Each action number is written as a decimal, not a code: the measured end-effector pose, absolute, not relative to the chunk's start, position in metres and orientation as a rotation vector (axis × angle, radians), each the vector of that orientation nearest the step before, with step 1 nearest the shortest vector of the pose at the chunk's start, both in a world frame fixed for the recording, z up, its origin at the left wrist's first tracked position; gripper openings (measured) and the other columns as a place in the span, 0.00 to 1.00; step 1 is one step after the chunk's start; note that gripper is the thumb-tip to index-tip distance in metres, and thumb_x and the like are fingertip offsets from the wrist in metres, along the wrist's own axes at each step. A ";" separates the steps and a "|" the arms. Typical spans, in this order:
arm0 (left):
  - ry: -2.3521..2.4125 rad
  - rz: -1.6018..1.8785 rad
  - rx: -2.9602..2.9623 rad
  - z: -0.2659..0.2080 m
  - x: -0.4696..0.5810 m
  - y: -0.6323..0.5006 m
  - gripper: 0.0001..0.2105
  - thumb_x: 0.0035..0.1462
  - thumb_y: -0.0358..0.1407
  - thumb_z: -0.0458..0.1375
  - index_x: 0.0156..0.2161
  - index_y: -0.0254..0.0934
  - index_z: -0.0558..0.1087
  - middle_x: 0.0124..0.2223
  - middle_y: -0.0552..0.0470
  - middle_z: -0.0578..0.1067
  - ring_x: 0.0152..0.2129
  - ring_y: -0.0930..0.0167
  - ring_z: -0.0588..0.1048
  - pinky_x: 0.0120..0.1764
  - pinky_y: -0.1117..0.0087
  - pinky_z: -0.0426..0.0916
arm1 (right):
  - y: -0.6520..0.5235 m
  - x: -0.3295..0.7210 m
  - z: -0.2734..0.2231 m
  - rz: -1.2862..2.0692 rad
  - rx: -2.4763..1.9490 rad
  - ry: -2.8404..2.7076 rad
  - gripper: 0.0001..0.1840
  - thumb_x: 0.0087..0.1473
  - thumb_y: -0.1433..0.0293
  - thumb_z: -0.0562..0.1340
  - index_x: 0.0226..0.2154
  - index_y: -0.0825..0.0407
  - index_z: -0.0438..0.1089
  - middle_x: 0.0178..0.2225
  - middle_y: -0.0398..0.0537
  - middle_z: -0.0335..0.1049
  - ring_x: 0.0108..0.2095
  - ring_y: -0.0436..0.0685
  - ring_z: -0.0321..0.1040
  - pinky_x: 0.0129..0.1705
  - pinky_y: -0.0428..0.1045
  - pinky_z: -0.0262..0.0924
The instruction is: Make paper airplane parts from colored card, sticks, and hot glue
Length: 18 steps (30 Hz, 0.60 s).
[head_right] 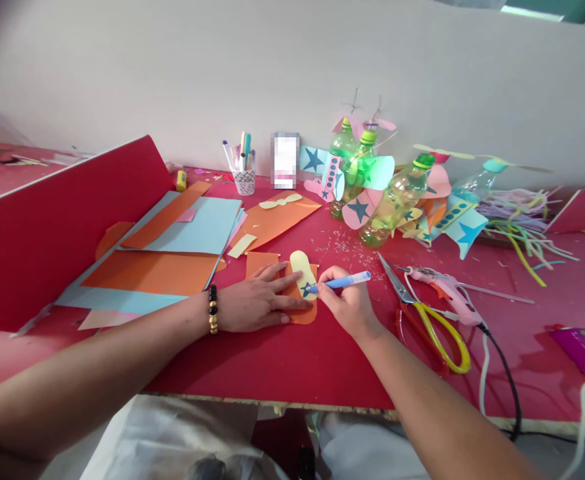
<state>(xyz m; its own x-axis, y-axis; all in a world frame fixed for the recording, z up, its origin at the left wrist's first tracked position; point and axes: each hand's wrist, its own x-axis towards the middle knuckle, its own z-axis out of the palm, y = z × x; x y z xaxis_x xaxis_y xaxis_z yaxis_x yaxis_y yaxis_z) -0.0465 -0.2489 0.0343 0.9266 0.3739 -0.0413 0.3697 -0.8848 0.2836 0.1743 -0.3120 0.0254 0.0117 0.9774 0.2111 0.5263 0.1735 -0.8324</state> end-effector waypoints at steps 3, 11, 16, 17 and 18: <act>0.558 0.011 2.793 0.035 -0.047 -0.249 0.21 0.62 0.50 0.43 0.59 0.59 0.58 0.67 0.52 0.46 0.62 0.48 0.43 0.57 0.43 0.45 | -0.312 0.175 0.025 0.668 -1.447 -1.588 0.06 0.56 0.67 0.57 0.28 0.50 0.65 0.24 0.42 0.68 0.27 0.53 0.66 0.29 0.47 0.57; 0.559 0.050 2.810 0.031 -0.047 -0.249 0.23 0.62 0.51 0.43 0.61 0.57 0.56 0.67 0.50 0.48 0.62 0.49 0.44 0.57 0.44 0.45 | -0.311 0.174 0.026 0.635 -1.467 -1.570 0.05 0.55 0.67 0.58 0.29 0.50 0.65 0.25 0.43 0.69 0.29 0.55 0.68 0.32 0.48 0.59; 0.557 0.040 2.805 0.032 -0.047 -0.249 0.23 0.62 0.51 0.43 0.61 0.56 0.57 0.67 0.51 0.47 0.62 0.49 0.44 0.57 0.44 0.45 | -0.310 0.178 0.026 0.560 -1.510 -1.485 0.04 0.53 0.69 0.58 0.27 0.49 0.65 0.22 0.41 0.68 0.25 0.53 0.66 0.29 0.47 0.58; 0.556 0.036 2.806 0.033 -0.047 -0.249 0.23 0.62 0.51 0.43 0.61 0.56 0.57 0.67 0.51 0.47 0.62 0.49 0.44 0.57 0.44 0.45 | -0.310 0.178 0.026 0.546 -1.523 -1.472 0.04 0.53 0.69 0.58 0.27 0.49 0.65 0.21 0.41 0.68 0.25 0.53 0.65 0.29 0.47 0.57; 0.556 0.035 2.807 0.033 -0.047 -0.249 0.23 0.62 0.51 0.42 0.61 0.56 0.57 0.67 0.51 0.47 0.62 0.49 0.44 0.57 0.44 0.45 | -0.310 0.179 0.026 0.538 -1.531 -1.469 0.04 0.52 0.70 0.58 0.27 0.49 0.65 0.21 0.41 0.68 0.25 0.53 0.65 0.29 0.47 0.57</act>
